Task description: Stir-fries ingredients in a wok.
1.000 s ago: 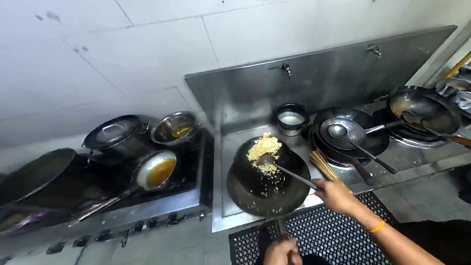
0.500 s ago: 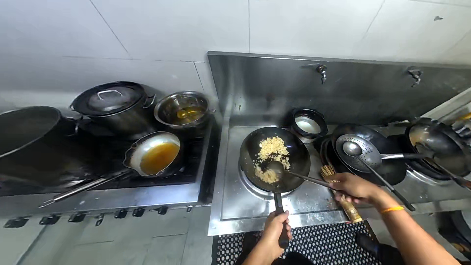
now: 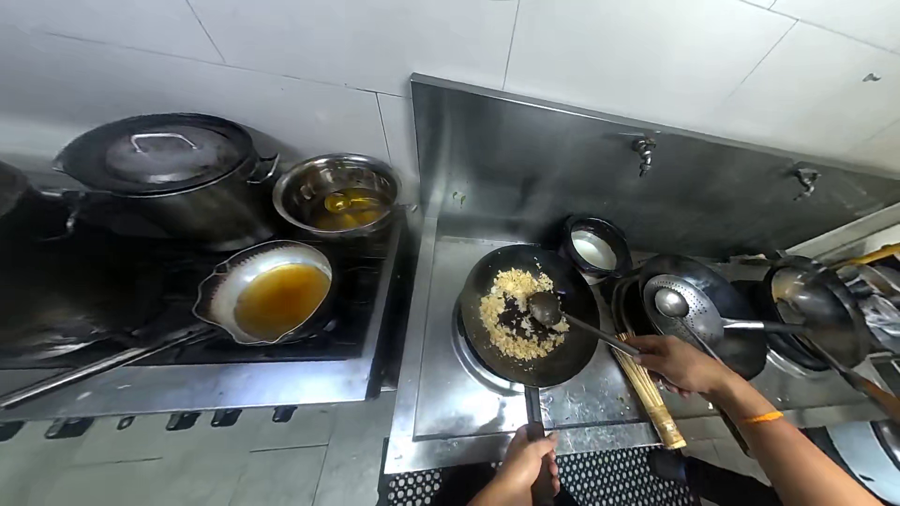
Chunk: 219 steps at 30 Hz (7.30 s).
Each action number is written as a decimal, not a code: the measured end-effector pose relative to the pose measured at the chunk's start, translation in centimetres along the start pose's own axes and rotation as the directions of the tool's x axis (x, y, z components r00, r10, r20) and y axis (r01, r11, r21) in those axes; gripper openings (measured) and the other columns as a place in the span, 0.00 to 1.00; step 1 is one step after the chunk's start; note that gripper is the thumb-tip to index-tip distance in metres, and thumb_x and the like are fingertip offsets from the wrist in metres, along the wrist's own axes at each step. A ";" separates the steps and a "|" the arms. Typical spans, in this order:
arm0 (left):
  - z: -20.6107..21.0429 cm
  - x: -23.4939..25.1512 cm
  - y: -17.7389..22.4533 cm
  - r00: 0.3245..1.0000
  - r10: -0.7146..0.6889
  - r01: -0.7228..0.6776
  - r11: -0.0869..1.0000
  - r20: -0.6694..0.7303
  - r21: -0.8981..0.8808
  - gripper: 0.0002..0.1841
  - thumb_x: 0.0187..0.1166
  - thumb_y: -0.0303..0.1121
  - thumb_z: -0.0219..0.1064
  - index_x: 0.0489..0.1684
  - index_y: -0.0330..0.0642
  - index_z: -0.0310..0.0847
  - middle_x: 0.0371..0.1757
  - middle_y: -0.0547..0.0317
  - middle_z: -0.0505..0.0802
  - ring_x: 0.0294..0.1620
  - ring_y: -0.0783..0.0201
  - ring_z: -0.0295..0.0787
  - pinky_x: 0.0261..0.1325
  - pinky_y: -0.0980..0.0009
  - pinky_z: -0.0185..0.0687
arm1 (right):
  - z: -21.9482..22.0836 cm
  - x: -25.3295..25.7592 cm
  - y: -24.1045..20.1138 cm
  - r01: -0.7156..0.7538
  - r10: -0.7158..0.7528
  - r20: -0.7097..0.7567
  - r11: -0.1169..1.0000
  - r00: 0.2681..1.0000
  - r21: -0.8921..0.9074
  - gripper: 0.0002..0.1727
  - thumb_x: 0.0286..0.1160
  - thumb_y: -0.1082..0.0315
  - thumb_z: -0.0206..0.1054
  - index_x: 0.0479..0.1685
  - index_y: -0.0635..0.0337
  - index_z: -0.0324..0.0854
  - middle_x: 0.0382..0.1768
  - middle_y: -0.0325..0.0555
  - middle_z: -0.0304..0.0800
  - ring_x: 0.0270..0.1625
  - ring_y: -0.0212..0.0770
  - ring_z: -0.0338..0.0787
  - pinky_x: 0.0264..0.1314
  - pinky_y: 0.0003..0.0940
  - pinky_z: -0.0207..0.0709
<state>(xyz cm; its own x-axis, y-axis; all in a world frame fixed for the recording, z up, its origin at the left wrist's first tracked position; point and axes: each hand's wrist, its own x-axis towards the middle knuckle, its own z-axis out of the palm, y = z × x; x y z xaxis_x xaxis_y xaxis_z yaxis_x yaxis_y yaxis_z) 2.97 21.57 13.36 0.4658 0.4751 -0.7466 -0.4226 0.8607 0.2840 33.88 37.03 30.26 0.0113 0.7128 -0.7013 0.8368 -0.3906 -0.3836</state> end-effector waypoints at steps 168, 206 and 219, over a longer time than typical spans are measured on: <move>-5.3 -2.0 -1.4 0.997 0.068 -0.061 0.979 -0.032 0.194 0.31 0.89 0.57 0.55 0.79 0.42 0.72 0.58 0.43 0.93 0.50 0.47 0.94 0.55 0.47 0.91 | 2.5 2.1 -7.6 -0.023 0.028 0.053 0.996 0.998 -0.089 0.22 0.86 0.47 0.63 0.76 0.34 0.81 0.31 0.44 0.90 0.19 0.37 0.82 0.23 0.34 0.79; 10.1 -9.4 -1.5 0.999 0.022 -0.031 0.953 -0.032 -0.302 0.12 0.89 0.40 0.57 0.45 0.39 0.73 0.24 0.60 0.80 0.13 0.71 0.80 0.15 0.79 0.81 | 2.3 -10.8 8.0 0.192 -0.192 0.088 0.981 0.977 0.001 0.21 0.73 0.67 0.75 0.66 0.39 0.89 0.30 0.46 0.94 0.19 0.40 0.83 0.25 0.39 0.80; 11.6 -11.3 -4.2 0.998 -0.001 -0.016 0.968 -0.066 -0.251 0.10 0.89 0.39 0.55 0.43 0.41 0.73 0.22 0.61 0.80 0.12 0.70 0.79 0.14 0.77 0.81 | 2.9 -9.2 9.6 0.142 -0.160 0.187 0.984 0.969 0.106 0.25 0.75 0.69 0.73 0.71 0.36 0.86 0.26 0.44 0.92 0.12 0.34 0.75 0.17 0.31 0.70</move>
<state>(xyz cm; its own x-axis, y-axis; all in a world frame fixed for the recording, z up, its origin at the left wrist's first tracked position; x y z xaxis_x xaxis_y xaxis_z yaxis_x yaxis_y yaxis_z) 8.50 14.70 27.61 0.4136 0.4613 -0.7850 -0.6114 0.7796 0.1361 40.23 25.04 31.32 -0.2255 0.6446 -0.7305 0.7672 -0.3446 -0.5410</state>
